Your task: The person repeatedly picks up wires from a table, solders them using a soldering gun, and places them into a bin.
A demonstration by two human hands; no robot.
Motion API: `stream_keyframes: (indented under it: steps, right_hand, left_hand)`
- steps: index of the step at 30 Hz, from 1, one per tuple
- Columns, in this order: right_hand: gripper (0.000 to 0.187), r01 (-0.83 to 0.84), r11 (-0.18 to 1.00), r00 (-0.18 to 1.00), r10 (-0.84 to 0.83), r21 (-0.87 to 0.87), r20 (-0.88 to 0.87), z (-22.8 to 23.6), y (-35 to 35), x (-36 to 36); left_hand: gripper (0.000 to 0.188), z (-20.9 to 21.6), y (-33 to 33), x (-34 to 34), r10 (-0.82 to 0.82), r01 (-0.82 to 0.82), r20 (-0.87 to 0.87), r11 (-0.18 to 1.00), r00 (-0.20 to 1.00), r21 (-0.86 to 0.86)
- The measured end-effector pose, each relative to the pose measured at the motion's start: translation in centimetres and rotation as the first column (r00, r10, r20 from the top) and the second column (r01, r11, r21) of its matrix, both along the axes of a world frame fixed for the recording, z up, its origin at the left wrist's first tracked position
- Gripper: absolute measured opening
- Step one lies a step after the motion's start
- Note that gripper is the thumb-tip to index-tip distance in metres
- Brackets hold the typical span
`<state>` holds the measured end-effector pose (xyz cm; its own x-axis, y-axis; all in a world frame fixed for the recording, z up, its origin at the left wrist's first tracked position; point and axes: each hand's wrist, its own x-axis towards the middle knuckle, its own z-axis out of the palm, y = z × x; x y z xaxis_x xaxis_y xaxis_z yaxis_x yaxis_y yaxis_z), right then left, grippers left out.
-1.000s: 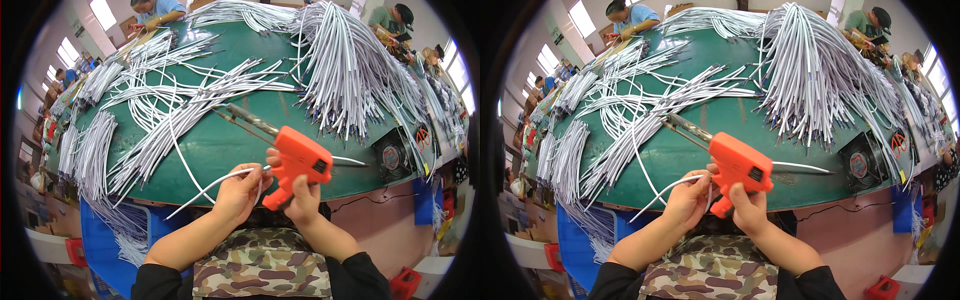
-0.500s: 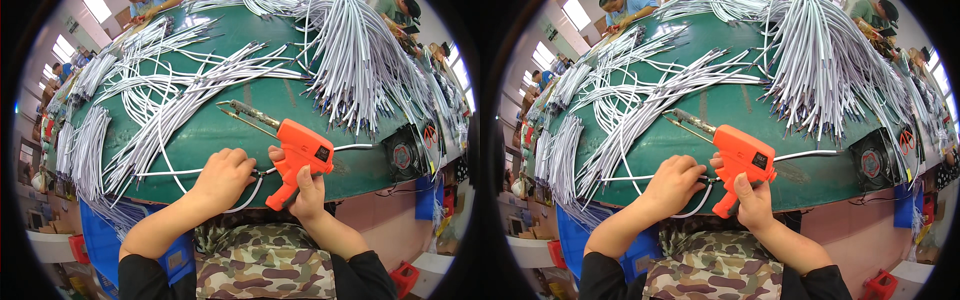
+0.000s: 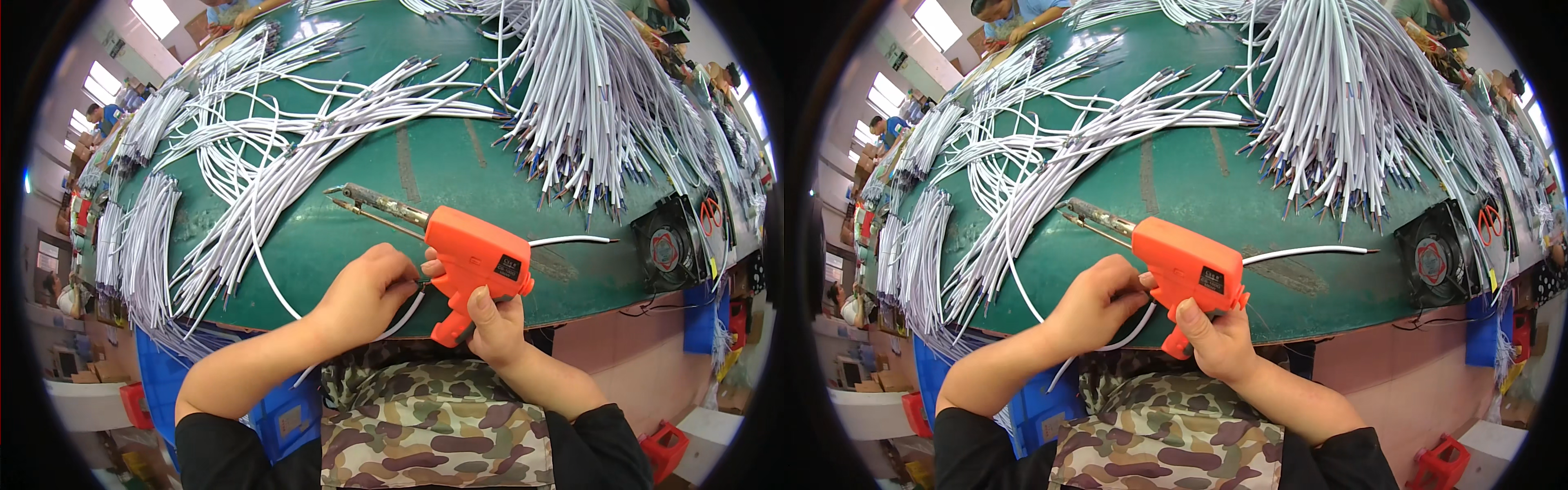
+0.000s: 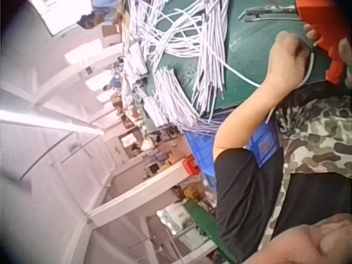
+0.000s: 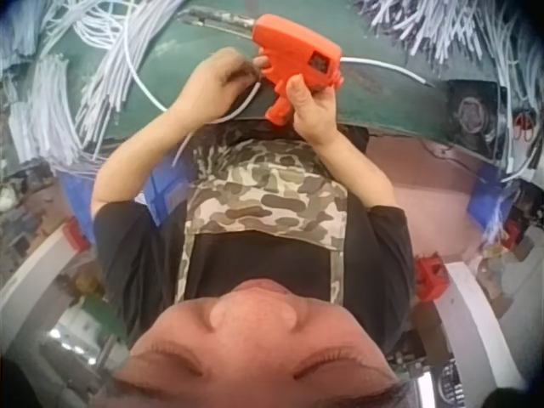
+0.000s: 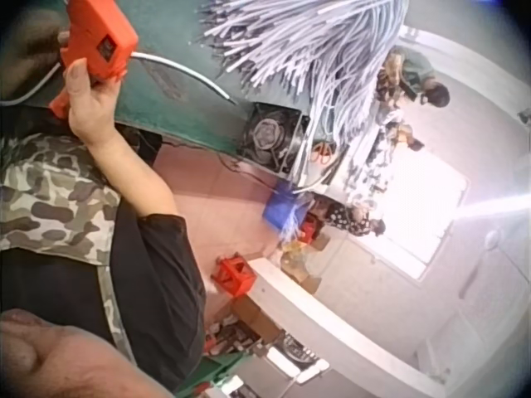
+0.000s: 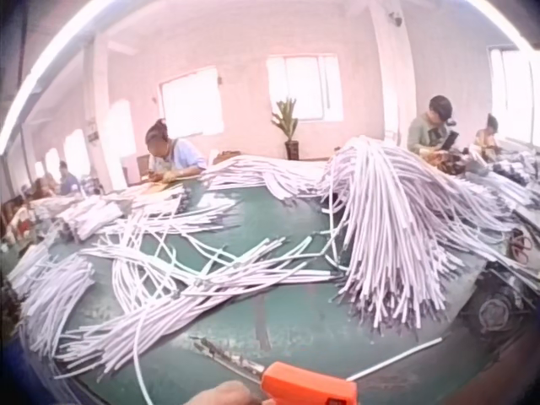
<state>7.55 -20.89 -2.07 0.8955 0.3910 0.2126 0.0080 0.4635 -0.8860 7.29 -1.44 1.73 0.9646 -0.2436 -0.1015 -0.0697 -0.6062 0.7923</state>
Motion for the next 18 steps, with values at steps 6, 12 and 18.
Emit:
stream_keyframes:
  steps: [6,12,18]
  right_hand:
    - [0.059,0.032,0.999,0.999,-0.032,-0.008,-0.016,0.0,0.0,0.0]
    - [0.057,0.037,0.999,0.999,-0.037,-0.011,0.001,0.0,0.1,0.0]
    - [0.056,0.038,0.999,0.999,-0.038,-0.004,-0.005,-0.2,-0.1,-0.3]
  left_hand:
    - [0.012,-1.2,0.0,-1.1,-0.138,0.120,0.370,0.990,0.919,0.073]
    - [0.014,-1.7,-0.2,-1.3,-0.139,0.108,0.366,0.989,0.920,0.103]
    - [0.019,-2.1,-0.1,-1.5,-0.347,0.159,0.489,0.909,0.800,0.385]
